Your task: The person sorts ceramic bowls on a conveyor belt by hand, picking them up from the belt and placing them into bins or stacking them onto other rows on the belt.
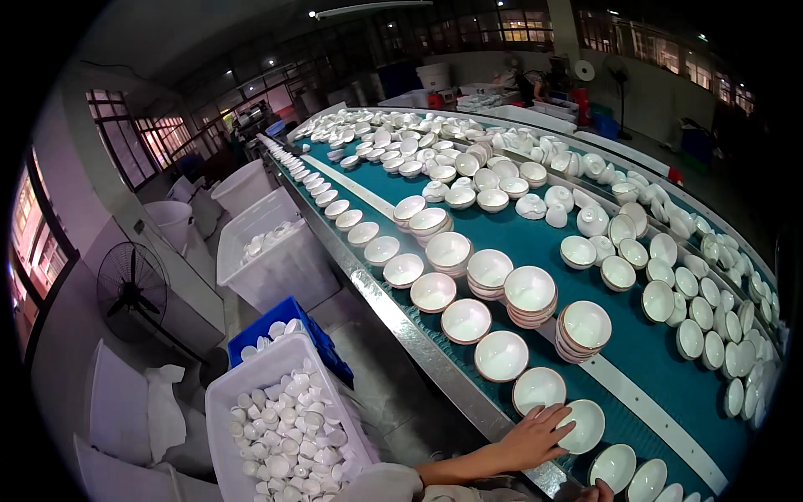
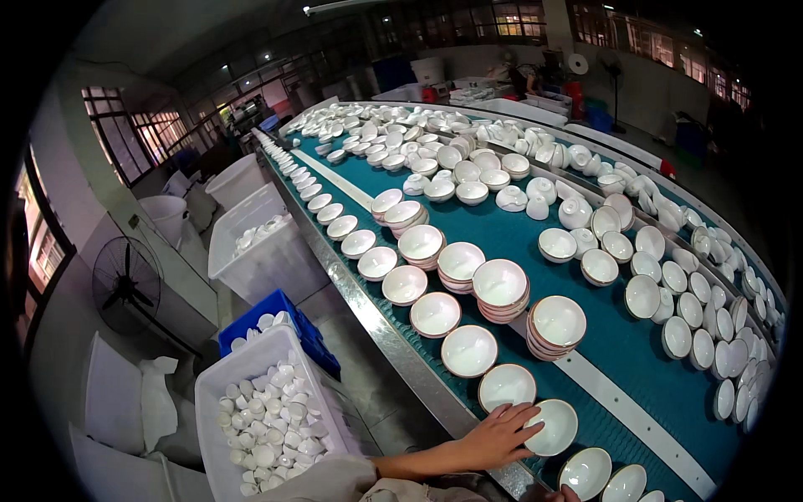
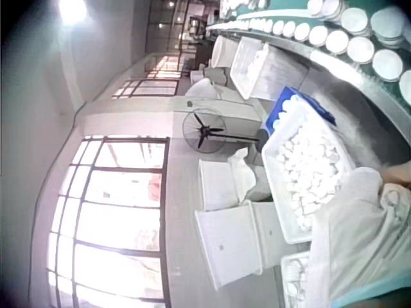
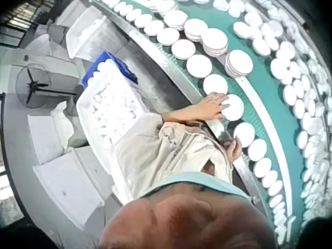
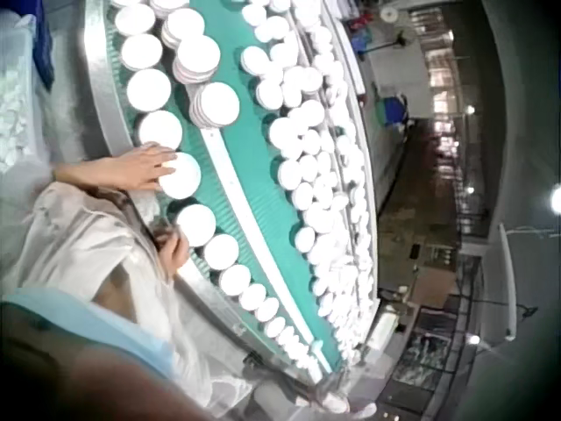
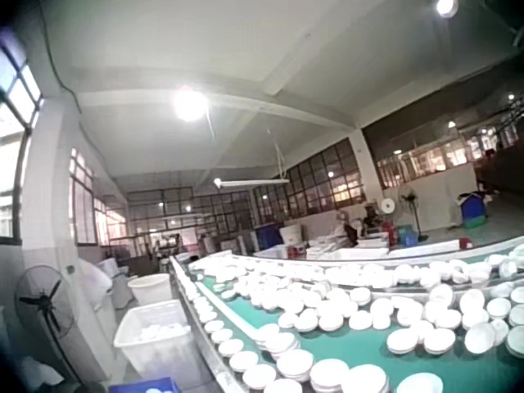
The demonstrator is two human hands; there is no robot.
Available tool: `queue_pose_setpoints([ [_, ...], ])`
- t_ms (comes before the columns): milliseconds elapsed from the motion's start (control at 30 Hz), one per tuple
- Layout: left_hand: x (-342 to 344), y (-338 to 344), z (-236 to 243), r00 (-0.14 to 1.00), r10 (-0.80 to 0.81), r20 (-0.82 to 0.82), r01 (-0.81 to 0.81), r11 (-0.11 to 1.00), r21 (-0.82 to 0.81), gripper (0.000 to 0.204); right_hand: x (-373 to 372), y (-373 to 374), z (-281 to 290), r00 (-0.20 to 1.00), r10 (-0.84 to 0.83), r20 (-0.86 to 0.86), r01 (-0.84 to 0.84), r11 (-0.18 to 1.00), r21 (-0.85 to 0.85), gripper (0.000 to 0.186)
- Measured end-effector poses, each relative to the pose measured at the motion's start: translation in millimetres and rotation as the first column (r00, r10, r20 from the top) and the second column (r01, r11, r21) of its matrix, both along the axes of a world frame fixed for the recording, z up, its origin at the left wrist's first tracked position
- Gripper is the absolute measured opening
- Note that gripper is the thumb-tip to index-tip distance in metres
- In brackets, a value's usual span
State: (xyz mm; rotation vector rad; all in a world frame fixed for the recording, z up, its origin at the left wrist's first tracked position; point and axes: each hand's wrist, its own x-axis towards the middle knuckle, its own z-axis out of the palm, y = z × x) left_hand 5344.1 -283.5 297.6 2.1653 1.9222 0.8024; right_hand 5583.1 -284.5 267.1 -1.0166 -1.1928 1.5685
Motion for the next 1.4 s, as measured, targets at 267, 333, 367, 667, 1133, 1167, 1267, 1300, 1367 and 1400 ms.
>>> queue_pose_setpoints([
  [267, 12.4, -18.7, -15.0, 0.988, 0.153, -0.033, -0.152, 0.987, 0.045, 0.037, 61.4, 20.7, -66.7, 0.955, 0.276, 0.109, -0.289, 0.948, 0.133, 0.025],
  [333, 22.9, -21.1, 6.5, 0.97, 0.241, 0.037, -0.239, 0.911, 0.336, 0.017, 82.3, 33.3, -101.1, 0.955, 0.295, -0.026, -0.291, 0.951, 0.102, 0.026],
  [367, 30.3, -26.0, 34.1, 0.96, 0.274, 0.055, -0.268, 0.844, 0.465, 0.011, 88.4, 38.0, -109.9, 0.948, 0.316, -0.033, -0.307, 0.939, 0.156, 0.026],
  [667, 60.8, -32.5, -21.9, 0.893, 0.427, 0.145, -0.449, 0.81, 0.377, 0.009, 123.9, 56.2, -104.1, 0.912, 0.404, -0.068, -0.381, 0.897, 0.222, 0.027],
  [1133, 129.3, -13.9, -51.5, 0.877, 0.445, 0.181, -0.48, 0.8, 0.359, 0.011, 178.9, 52.6, -76.4, 0.96, 0.278, -0.042, -0.268, 0.949, 0.166, 0.025],
  [1167, 135.5, -12.0, -51.7, 0.874, 0.448, 0.189, -0.486, 0.792, 0.369, 0.01, 181.7, 48.8, -75.0, 0.97, 0.237, -0.051, -0.229, 0.965, 0.131, 0.025],
  [1267, 151.5, -11.3, -50.4, 0.857, 0.472, 0.204, -0.514, 0.772, 0.373, 0.01, 196.3, 47.1, -86.0, 0.974, 0.201, -0.107, -0.193, 0.978, 0.077, 0.024],
  [1300, 156.9, -10.6, -50.8, 0.857, 0.474, 0.203, -0.515, 0.773, 0.37, 0.009, 202.8, 48.1, -91.2, 0.972, 0.198, -0.124, -0.192, 0.979, 0.062, 0.024],
  [1367, 167.8, -9.4, -50.6, 0.857, 0.474, 0.203, -0.515, 0.779, 0.358, 0.009, 216.1, 51.4, -93.9, 0.966, 0.251, -0.055, -0.242, 0.961, 0.132, 0.024],
  [1400, 172.4, -9.1, -53.3, 0.859, 0.469, 0.205, -0.511, 0.78, 0.361, 0.008, 222.3, 54.2, -93.2, 0.962, 0.273, -0.018, -0.267, 0.95, 0.163, 0.024],
])
